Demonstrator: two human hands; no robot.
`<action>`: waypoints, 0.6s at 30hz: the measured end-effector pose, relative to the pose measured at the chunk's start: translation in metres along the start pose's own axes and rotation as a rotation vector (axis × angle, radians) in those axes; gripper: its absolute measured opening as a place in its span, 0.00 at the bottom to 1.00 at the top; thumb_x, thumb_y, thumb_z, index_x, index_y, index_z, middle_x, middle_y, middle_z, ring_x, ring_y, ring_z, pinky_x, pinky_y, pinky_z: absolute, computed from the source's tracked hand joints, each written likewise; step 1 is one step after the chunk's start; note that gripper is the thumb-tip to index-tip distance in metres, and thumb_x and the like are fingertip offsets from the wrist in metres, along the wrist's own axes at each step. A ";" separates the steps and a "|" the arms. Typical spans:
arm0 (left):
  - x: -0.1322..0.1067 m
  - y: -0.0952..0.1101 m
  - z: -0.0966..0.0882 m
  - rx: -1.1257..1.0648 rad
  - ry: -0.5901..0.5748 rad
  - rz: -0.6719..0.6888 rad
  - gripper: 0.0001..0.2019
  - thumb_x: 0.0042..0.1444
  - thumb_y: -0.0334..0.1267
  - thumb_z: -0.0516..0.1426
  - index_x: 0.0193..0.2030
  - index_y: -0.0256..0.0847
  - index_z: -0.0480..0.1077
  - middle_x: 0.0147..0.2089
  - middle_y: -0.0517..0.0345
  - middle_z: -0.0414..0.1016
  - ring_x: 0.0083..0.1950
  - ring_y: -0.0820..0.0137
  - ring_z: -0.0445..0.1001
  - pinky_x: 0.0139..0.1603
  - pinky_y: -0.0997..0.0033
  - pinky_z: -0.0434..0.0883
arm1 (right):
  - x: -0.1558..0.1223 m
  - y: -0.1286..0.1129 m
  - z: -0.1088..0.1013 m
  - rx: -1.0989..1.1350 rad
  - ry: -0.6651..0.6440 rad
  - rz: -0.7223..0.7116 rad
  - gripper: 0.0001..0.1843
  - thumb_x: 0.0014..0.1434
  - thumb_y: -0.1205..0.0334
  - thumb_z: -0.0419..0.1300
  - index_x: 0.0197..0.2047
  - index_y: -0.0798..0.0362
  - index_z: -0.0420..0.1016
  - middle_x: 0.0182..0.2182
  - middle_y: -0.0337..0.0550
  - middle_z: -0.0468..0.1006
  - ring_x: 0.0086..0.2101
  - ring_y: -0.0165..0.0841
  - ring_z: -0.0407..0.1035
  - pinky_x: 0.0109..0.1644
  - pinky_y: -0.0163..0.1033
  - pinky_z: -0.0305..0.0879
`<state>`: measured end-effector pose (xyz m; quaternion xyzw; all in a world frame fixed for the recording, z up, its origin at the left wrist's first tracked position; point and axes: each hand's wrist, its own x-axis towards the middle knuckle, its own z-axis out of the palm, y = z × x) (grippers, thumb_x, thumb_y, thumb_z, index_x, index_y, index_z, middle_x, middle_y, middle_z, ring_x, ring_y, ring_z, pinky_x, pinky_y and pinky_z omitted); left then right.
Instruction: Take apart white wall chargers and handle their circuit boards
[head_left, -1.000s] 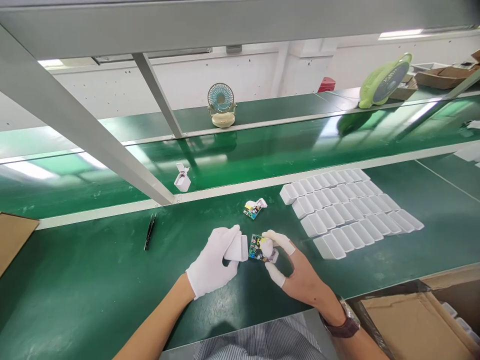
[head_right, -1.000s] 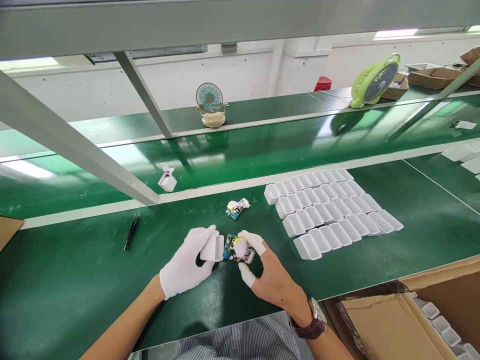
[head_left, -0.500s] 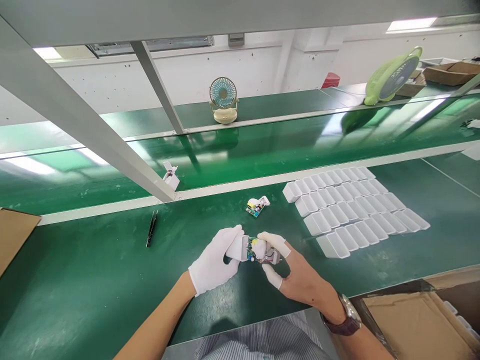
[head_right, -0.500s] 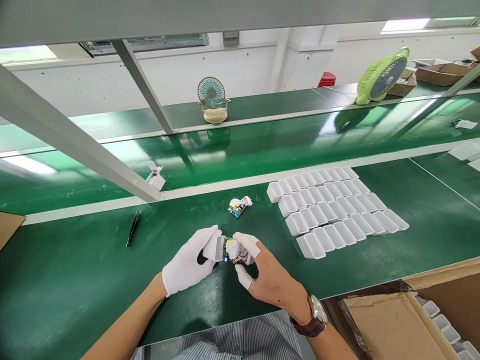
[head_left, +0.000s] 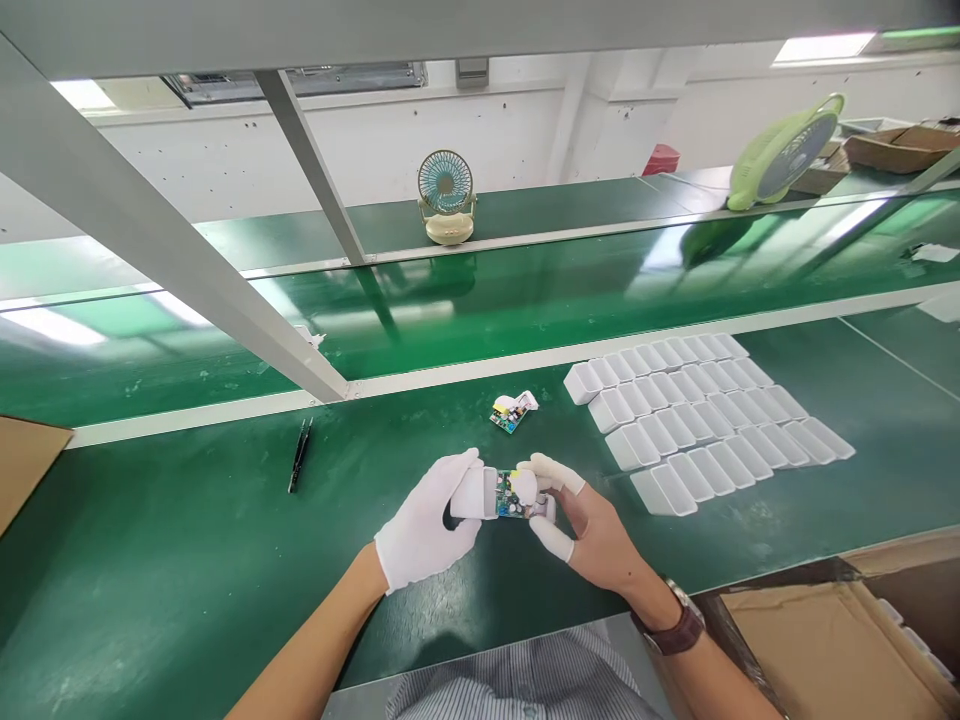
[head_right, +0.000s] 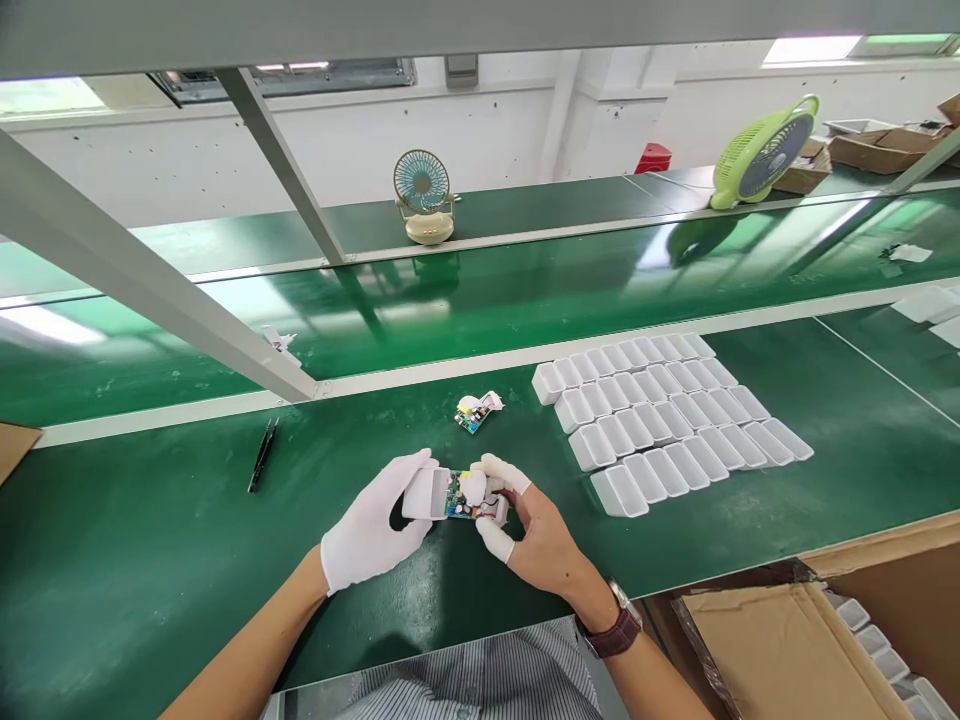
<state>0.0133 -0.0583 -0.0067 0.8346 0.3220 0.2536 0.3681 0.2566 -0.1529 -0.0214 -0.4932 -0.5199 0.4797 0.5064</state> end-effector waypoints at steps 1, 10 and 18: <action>0.000 0.000 0.000 0.003 0.002 -0.003 0.39 0.56 0.27 0.59 0.73 0.47 0.52 0.66 0.47 0.66 0.65 0.58 0.68 0.67 0.52 0.70 | 0.000 0.004 0.000 0.080 0.007 0.004 0.34 0.65 0.63 0.62 0.71 0.41 0.58 0.63 0.49 0.71 0.60 0.42 0.69 0.65 0.55 0.67; -0.002 -0.002 -0.001 -0.013 -0.016 -0.020 0.39 0.56 0.28 0.59 0.73 0.47 0.52 0.67 0.46 0.66 0.65 0.57 0.68 0.67 0.50 0.70 | 0.002 0.013 0.001 0.337 0.016 0.068 0.33 0.62 0.61 0.68 0.68 0.43 0.64 0.63 0.52 0.72 0.60 0.41 0.70 0.66 0.56 0.65; -0.003 -0.001 -0.003 -0.005 -0.017 -0.039 0.40 0.55 0.29 0.60 0.73 0.48 0.52 0.67 0.46 0.66 0.66 0.55 0.68 0.67 0.49 0.70 | 0.006 0.015 0.004 0.378 0.025 0.092 0.34 0.61 0.59 0.69 0.68 0.43 0.65 0.61 0.52 0.74 0.59 0.42 0.71 0.65 0.58 0.67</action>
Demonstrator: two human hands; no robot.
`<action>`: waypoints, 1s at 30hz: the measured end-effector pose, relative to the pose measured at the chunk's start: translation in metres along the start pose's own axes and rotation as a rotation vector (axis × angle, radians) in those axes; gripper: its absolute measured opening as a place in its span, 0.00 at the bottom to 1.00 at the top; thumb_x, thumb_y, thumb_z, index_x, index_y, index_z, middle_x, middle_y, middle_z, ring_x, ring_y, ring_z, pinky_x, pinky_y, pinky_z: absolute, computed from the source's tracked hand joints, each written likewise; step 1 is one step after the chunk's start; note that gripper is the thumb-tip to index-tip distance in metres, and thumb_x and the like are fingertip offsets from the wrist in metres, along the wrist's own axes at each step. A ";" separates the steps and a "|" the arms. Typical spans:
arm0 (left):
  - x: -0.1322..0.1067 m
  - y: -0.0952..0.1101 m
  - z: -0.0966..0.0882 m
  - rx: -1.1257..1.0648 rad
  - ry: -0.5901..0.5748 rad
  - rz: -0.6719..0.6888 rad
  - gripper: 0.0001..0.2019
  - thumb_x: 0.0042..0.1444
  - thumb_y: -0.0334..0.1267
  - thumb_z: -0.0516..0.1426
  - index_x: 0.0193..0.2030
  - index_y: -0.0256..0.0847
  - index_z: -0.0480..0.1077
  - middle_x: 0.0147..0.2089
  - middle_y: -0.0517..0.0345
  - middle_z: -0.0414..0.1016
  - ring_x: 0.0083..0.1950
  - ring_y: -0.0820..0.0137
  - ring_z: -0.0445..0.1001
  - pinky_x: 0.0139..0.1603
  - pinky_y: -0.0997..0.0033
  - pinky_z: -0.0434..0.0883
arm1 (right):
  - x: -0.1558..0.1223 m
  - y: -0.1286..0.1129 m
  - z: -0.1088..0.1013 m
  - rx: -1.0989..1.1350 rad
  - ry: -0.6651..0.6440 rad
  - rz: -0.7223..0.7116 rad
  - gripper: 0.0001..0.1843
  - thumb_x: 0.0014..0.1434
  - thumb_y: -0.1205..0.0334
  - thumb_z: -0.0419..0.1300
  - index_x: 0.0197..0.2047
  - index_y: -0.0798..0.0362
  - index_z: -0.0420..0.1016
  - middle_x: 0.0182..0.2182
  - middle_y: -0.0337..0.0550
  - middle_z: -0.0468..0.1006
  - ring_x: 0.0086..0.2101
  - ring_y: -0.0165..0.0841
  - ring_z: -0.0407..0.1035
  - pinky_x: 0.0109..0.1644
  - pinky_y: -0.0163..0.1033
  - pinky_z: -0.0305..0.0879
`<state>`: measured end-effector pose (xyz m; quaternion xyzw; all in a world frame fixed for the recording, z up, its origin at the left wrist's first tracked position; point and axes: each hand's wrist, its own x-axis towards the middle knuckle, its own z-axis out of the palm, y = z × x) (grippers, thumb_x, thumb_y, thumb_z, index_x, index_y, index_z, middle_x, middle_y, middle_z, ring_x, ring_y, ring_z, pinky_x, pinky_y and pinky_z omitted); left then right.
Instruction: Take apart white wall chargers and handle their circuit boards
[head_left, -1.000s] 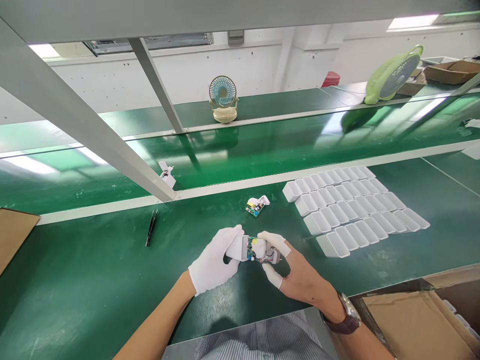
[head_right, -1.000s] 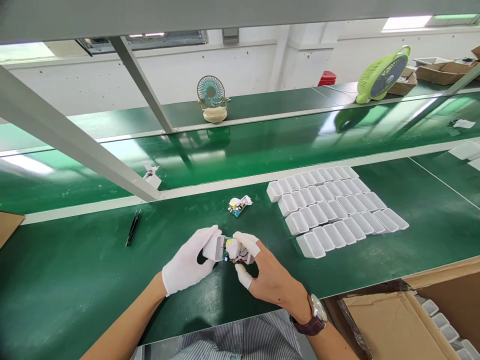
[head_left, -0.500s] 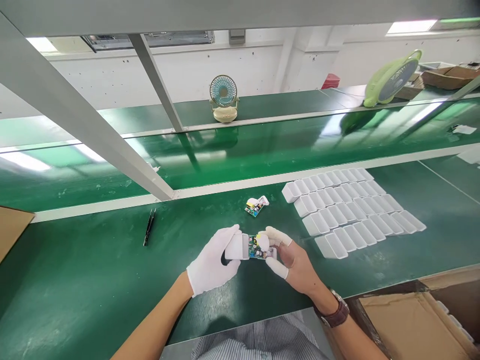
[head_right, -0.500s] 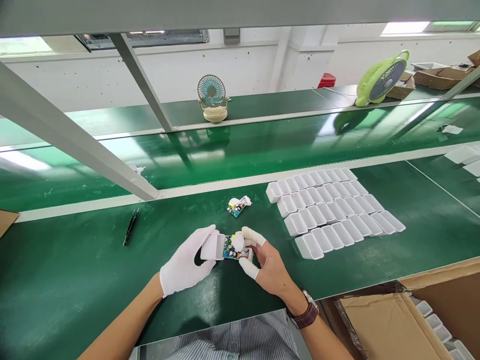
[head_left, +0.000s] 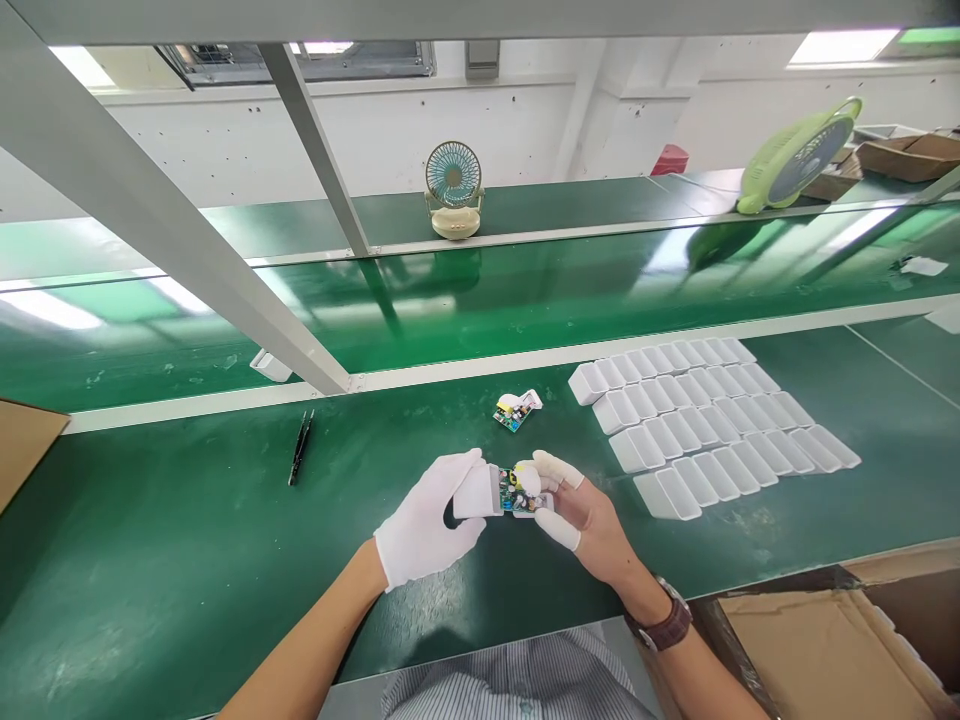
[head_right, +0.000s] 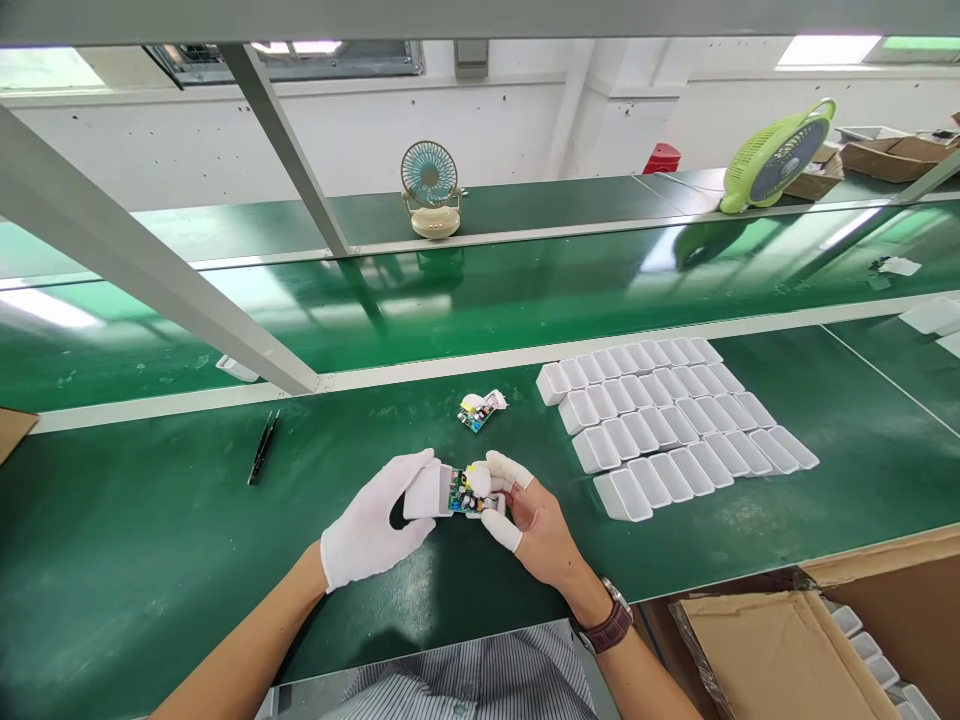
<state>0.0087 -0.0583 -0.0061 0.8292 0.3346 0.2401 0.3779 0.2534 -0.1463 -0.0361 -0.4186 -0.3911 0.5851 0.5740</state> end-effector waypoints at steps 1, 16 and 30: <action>0.000 0.000 0.000 0.003 0.000 -0.002 0.40 0.55 0.29 0.60 0.73 0.48 0.52 0.67 0.46 0.66 0.66 0.55 0.68 0.67 0.49 0.70 | 0.000 0.000 0.000 0.008 0.002 0.002 0.34 0.61 0.59 0.70 0.68 0.43 0.65 0.61 0.51 0.74 0.59 0.42 0.71 0.65 0.58 0.67; 0.006 -0.011 -0.002 0.183 0.039 -0.037 0.35 0.58 0.31 0.59 0.71 0.46 0.56 0.65 0.46 0.67 0.65 0.54 0.67 0.66 0.48 0.68 | 0.002 0.001 -0.003 0.022 0.020 0.014 0.34 0.61 0.54 0.69 0.68 0.42 0.65 0.59 0.52 0.75 0.54 0.43 0.72 0.57 0.57 0.74; 0.009 -0.014 -0.003 0.311 -0.016 -0.104 0.34 0.58 0.35 0.61 0.71 0.48 0.58 0.66 0.45 0.66 0.66 0.51 0.65 0.64 0.44 0.67 | 0.004 -0.002 -0.006 0.007 0.100 0.065 0.35 0.58 0.53 0.72 0.66 0.43 0.68 0.57 0.50 0.77 0.53 0.43 0.73 0.56 0.54 0.76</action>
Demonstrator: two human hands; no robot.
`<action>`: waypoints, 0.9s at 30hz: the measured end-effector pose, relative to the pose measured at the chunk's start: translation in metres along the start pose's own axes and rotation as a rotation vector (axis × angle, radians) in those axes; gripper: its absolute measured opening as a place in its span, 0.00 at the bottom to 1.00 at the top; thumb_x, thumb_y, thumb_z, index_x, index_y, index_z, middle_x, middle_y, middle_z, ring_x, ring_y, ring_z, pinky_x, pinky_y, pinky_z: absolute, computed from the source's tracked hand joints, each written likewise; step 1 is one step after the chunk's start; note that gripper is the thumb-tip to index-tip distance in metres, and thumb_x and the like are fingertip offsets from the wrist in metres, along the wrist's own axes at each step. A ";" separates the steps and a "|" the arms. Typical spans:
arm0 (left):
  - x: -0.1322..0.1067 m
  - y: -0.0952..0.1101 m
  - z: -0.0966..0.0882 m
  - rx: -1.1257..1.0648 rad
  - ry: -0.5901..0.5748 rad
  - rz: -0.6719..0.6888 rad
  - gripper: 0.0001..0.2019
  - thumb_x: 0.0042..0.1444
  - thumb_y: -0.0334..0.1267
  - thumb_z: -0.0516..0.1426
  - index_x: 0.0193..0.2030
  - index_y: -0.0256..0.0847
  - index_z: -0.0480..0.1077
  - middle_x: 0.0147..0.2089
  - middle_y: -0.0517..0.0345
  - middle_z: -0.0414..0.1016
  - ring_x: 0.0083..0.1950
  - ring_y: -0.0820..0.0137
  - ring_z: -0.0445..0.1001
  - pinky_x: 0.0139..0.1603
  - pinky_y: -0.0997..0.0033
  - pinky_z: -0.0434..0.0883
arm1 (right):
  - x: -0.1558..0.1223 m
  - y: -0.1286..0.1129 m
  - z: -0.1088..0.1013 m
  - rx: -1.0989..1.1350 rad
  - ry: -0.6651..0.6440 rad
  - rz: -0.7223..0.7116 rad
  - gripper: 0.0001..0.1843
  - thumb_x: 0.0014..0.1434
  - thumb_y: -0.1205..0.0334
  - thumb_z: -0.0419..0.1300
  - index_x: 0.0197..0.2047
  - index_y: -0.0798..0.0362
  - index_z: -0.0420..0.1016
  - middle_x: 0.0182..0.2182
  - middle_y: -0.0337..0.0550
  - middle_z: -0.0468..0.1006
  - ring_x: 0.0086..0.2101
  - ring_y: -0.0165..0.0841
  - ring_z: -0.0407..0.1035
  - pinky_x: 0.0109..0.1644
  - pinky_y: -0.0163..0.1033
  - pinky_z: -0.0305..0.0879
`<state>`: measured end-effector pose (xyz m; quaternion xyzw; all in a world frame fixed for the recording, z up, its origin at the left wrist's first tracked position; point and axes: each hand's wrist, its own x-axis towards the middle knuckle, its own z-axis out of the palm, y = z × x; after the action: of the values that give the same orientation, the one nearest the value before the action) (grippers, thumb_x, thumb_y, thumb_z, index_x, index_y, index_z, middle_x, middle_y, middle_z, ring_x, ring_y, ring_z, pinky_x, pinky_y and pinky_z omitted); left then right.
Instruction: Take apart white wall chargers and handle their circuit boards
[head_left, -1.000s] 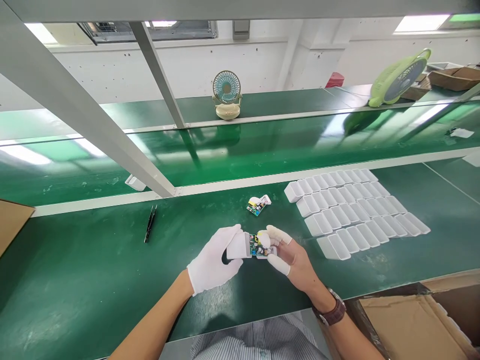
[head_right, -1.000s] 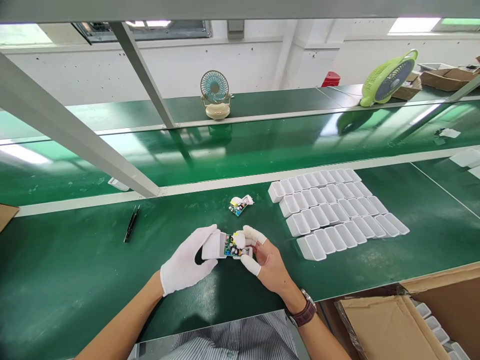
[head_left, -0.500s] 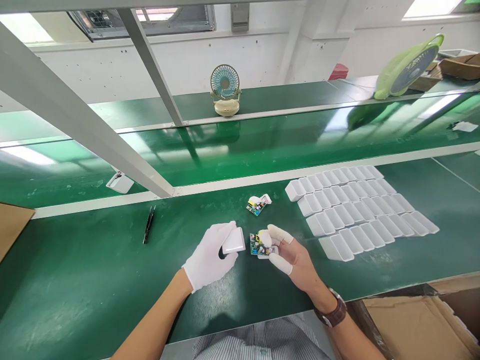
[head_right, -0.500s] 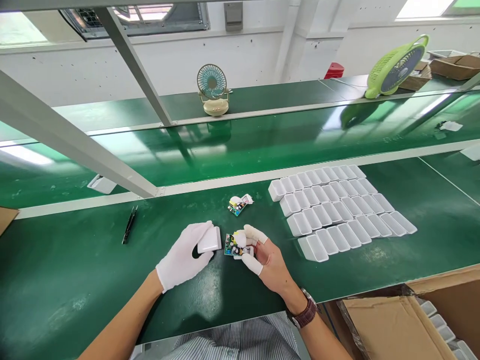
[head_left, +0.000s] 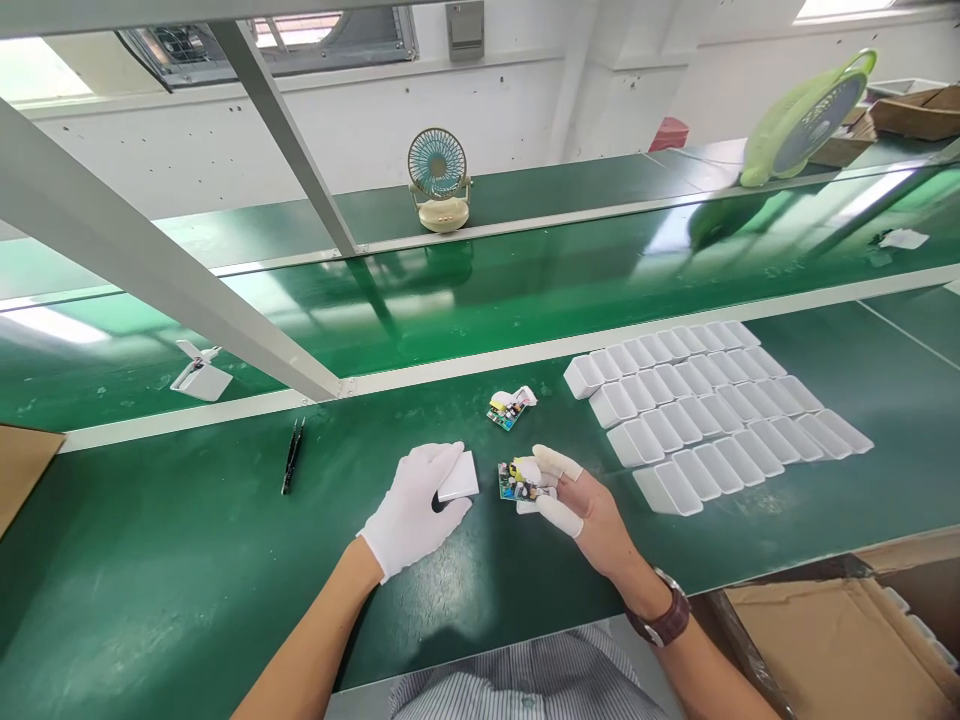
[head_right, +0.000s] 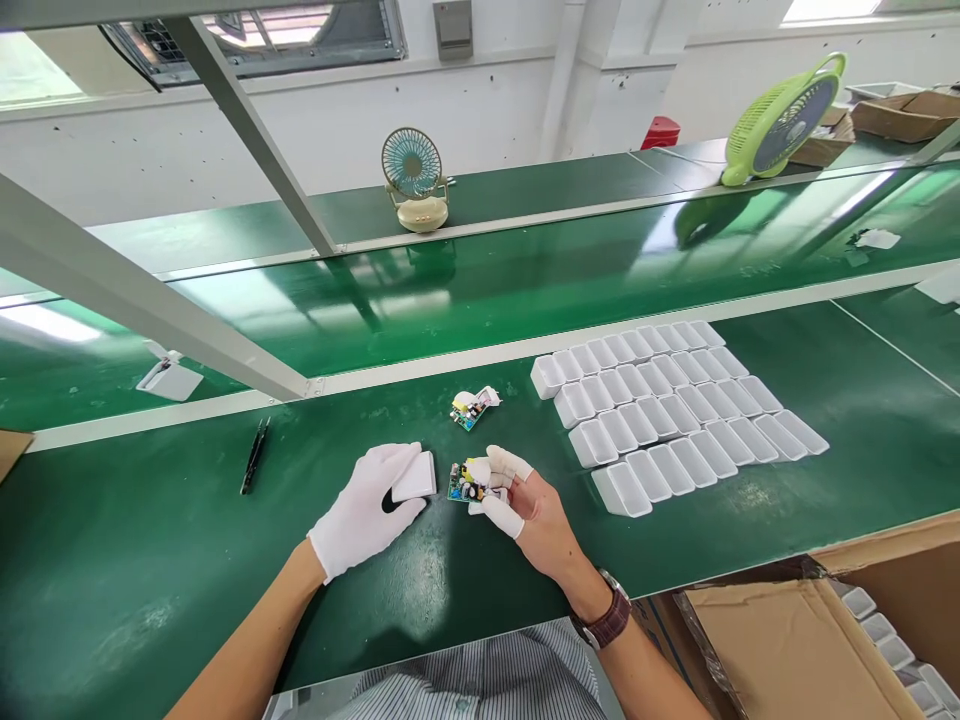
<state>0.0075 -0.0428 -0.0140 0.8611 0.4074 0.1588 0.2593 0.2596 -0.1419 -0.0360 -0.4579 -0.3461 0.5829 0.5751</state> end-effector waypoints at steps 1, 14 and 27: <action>0.001 0.001 -0.001 0.003 0.001 -0.007 0.34 0.58 0.36 0.62 0.70 0.47 0.59 0.66 0.45 0.66 0.66 0.51 0.64 0.64 0.43 0.67 | 0.000 -0.001 0.000 0.006 0.005 0.002 0.34 0.58 0.53 0.72 0.65 0.43 0.68 0.57 0.49 0.77 0.53 0.42 0.74 0.56 0.53 0.76; -0.019 -0.002 -0.097 0.346 0.423 -0.285 0.23 0.64 0.50 0.58 0.63 0.47 0.69 0.61 0.52 0.74 0.60 0.55 0.74 0.68 0.49 0.67 | 0.003 -0.008 -0.001 -0.003 -0.001 0.013 0.33 0.62 0.52 0.66 0.67 0.49 0.65 0.52 0.52 0.79 0.36 0.34 0.75 0.44 0.48 0.76; -0.080 -0.126 -0.129 0.555 0.217 -0.782 0.36 0.60 0.63 0.53 0.61 0.34 0.69 0.52 0.41 0.77 0.55 0.48 0.75 0.58 0.46 0.72 | 0.004 -0.007 -0.001 0.028 -0.016 0.036 0.32 0.63 0.55 0.65 0.67 0.50 0.63 0.52 0.51 0.79 0.37 0.34 0.75 0.41 0.45 0.75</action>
<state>-0.1827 0.0027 0.0140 0.6587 0.7519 0.0237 0.0164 0.2631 -0.1378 -0.0304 -0.4512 -0.3345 0.6015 0.5681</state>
